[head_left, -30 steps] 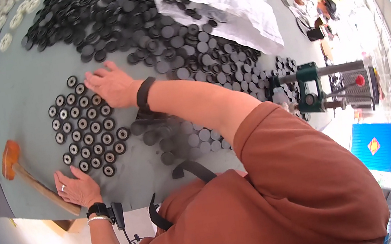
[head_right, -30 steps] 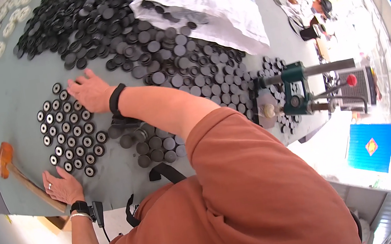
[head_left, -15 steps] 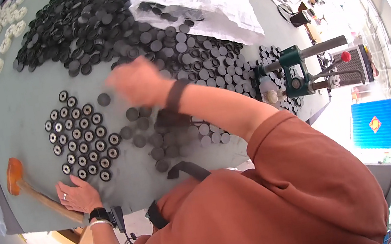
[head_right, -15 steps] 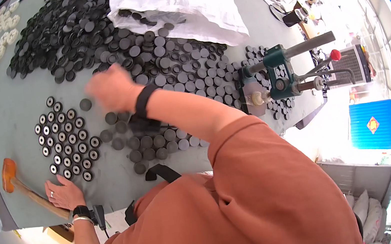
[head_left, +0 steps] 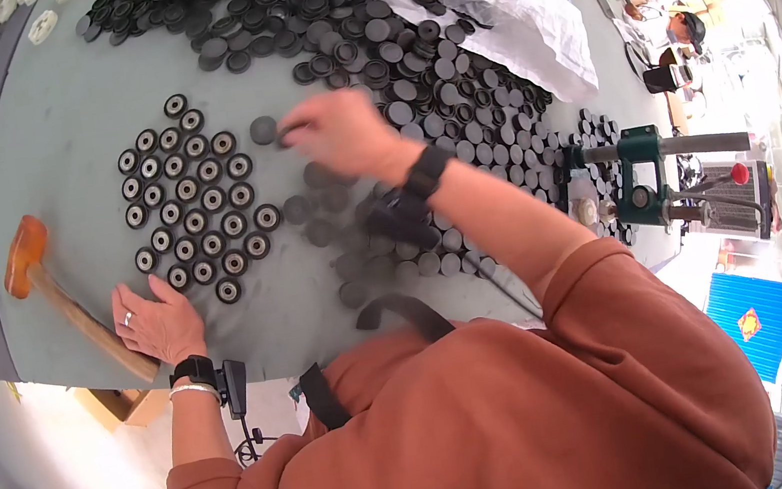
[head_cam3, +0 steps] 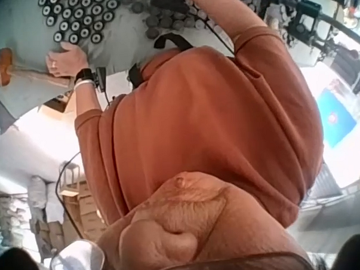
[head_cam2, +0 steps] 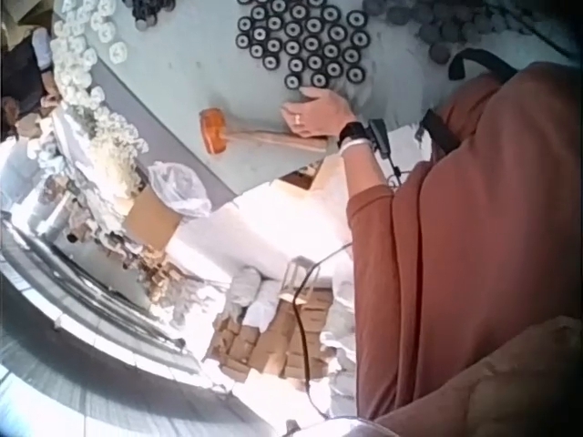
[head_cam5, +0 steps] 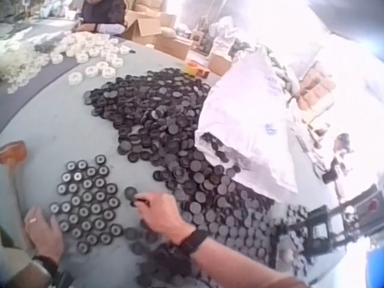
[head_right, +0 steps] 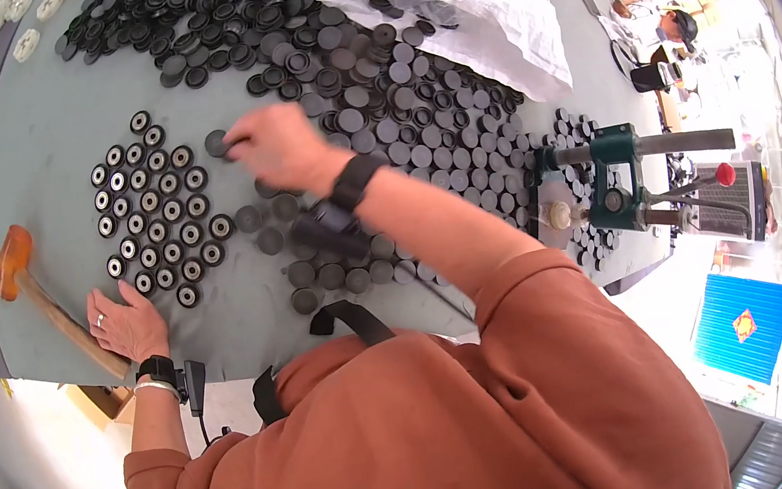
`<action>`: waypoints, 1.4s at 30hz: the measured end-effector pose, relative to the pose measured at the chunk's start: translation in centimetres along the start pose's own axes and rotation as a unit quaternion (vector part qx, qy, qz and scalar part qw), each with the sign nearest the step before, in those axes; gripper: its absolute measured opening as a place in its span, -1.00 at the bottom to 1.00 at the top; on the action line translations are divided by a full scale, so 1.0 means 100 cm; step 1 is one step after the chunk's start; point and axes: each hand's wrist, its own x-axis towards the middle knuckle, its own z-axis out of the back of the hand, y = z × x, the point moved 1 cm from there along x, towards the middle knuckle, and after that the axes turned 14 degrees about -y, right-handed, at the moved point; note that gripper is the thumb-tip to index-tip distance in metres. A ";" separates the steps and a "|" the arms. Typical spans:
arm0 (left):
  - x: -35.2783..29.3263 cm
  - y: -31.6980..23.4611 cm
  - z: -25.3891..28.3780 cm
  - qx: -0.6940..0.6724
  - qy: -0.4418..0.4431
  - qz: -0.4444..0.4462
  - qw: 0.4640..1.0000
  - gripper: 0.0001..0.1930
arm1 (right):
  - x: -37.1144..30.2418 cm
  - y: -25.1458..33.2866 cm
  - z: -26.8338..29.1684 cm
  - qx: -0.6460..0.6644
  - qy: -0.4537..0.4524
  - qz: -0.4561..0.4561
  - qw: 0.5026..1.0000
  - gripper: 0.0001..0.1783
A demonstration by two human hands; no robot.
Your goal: Manually assembling black rubber or plastic industrial components by hand.
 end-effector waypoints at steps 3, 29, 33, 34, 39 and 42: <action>0.000 -0.001 -0.002 0.003 0.001 -0.005 1.000 -0.47 | -0.005 0.007 -0.046 0.115 0.069 -0.186 0.973 -0.84; 0.000 -0.006 0.003 0.015 0.014 0.022 1.000 -0.49 | -0.012 0.014 -0.067 -0.258 0.128 0.320 0.902 -0.80; 0.001 -0.005 0.002 0.038 0.013 0.006 0.999 -0.49 | -0.014 0.006 -0.066 -0.259 0.069 0.333 0.904 -0.83; -0.001 -0.006 -0.001 0.032 0.008 -0.002 0.999 -0.48 | -0.016 -0.001 -0.056 -0.270 0.062 0.328 0.903 -0.83; -0.001 0.003 -0.009 0.027 0.007 -0.003 1.000 -0.48 | -0.026 -0.017 0.025 -0.327 0.207 0.192 0.902 -0.86; -0.001 0.006 -0.003 0.045 -0.018 -0.018 0.999 -0.49 | 0.011 -0.061 0.074 -0.252 -0.082 0.168 0.950 -0.82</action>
